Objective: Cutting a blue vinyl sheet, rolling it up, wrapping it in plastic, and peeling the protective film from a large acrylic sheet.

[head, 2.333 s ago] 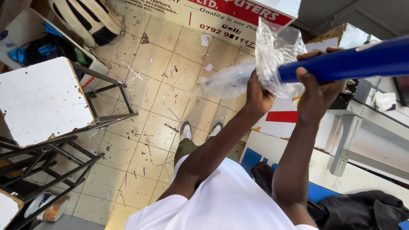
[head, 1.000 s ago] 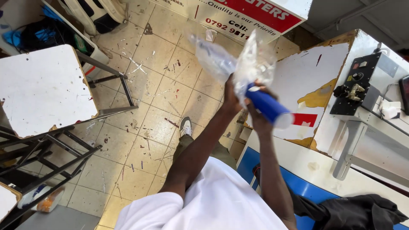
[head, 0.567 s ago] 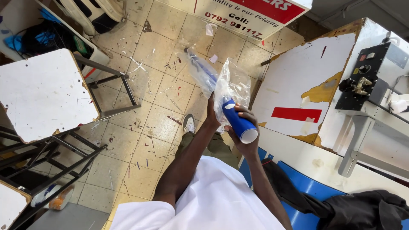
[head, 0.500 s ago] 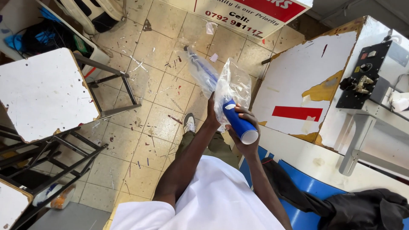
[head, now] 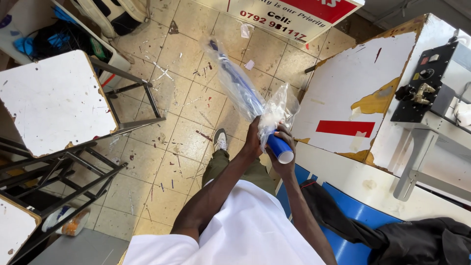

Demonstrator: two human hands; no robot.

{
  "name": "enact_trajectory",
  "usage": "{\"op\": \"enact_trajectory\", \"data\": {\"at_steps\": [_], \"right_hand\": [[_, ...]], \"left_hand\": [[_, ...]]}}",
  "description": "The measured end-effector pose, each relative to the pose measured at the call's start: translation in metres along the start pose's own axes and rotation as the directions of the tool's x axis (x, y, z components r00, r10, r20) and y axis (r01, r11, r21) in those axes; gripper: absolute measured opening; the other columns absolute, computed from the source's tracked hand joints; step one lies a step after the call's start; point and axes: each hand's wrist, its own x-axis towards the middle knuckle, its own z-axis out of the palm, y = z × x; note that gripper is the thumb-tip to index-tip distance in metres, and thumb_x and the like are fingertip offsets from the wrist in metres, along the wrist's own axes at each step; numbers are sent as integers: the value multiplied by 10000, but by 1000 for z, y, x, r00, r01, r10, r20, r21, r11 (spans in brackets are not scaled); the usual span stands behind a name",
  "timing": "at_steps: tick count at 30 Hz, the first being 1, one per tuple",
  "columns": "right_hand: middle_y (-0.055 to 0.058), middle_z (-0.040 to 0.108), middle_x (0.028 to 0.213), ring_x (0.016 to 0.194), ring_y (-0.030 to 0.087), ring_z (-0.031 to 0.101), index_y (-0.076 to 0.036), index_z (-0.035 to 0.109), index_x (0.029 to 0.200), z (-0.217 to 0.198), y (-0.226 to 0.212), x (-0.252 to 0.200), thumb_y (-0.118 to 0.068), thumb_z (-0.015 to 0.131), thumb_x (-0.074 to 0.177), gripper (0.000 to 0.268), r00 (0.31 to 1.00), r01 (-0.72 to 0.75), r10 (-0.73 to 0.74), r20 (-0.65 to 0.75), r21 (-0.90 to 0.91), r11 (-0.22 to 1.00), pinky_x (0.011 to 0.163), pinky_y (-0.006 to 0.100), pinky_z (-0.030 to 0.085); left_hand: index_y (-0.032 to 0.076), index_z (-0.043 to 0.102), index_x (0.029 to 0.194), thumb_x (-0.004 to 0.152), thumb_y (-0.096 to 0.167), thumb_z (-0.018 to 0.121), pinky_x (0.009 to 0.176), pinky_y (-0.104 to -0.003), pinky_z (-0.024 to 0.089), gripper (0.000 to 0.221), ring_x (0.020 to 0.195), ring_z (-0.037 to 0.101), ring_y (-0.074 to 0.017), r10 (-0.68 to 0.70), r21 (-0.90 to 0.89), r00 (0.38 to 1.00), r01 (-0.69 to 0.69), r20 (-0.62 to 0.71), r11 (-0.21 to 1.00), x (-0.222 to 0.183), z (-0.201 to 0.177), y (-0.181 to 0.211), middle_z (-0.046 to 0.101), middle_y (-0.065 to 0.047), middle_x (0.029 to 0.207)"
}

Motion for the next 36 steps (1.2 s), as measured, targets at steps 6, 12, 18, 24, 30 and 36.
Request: {"op": "enact_trajectory", "data": {"at_steps": [6,12,18,24,30,36], "right_hand": [[148,484,1668,1605,451,432,-194,695,1449,-6,46,-15,-131,1007,874,657,1000,14,-11,23,-122,992,1304,670,265],[135,626,1547,1426,403,623,-133,641,1574,-13,-3,-11,-285,1020,883,803,994,78,-61,94,-190,979,1210,607,445],[167,660,1579,1436,425,632,-96,632,1595,-24,1,-13,-361,835,1051,638,959,261,-239,151,-151,953,1181,571,477],[129,695,1504,1481,405,560,-121,664,1559,-49,54,-21,-613,672,1101,672,912,405,-369,176,-265,875,1243,569,409],[117,569,1626,1634,416,362,-103,573,1654,-70,29,-2,-538,745,1076,744,943,271,-229,240,-160,949,1352,591,274],[382,313,1738,1602,643,344,-114,130,1831,-93,-31,41,-601,865,1012,1203,905,-423,389,172,280,861,1281,823,317]], "left_hand": [[107,820,1167,1022,521,776,1070,-444,538,441,992,776,-238,50,53,996,-47,-74,998,-10,-1,-6,829,-96,1067],[156,829,1116,1025,547,747,1033,-400,569,410,931,783,-186,110,25,991,-109,-76,994,57,-84,-9,851,-66,1040],[106,811,1080,1065,504,691,862,-369,634,416,816,778,-186,139,-79,989,-143,-53,987,16,-51,-11,821,-99,950],[140,795,1057,1088,449,704,851,-342,615,324,835,765,-144,162,-91,986,-166,-42,982,-51,34,-51,822,-80,967],[100,811,1112,1080,437,737,878,-478,675,347,918,820,-234,232,-179,973,-228,1,957,-31,27,-68,856,-105,1079],[45,792,1099,1034,342,781,887,-525,691,305,913,830,-285,318,-219,946,-325,-69,920,-57,59,-61,851,-157,1039]]}}
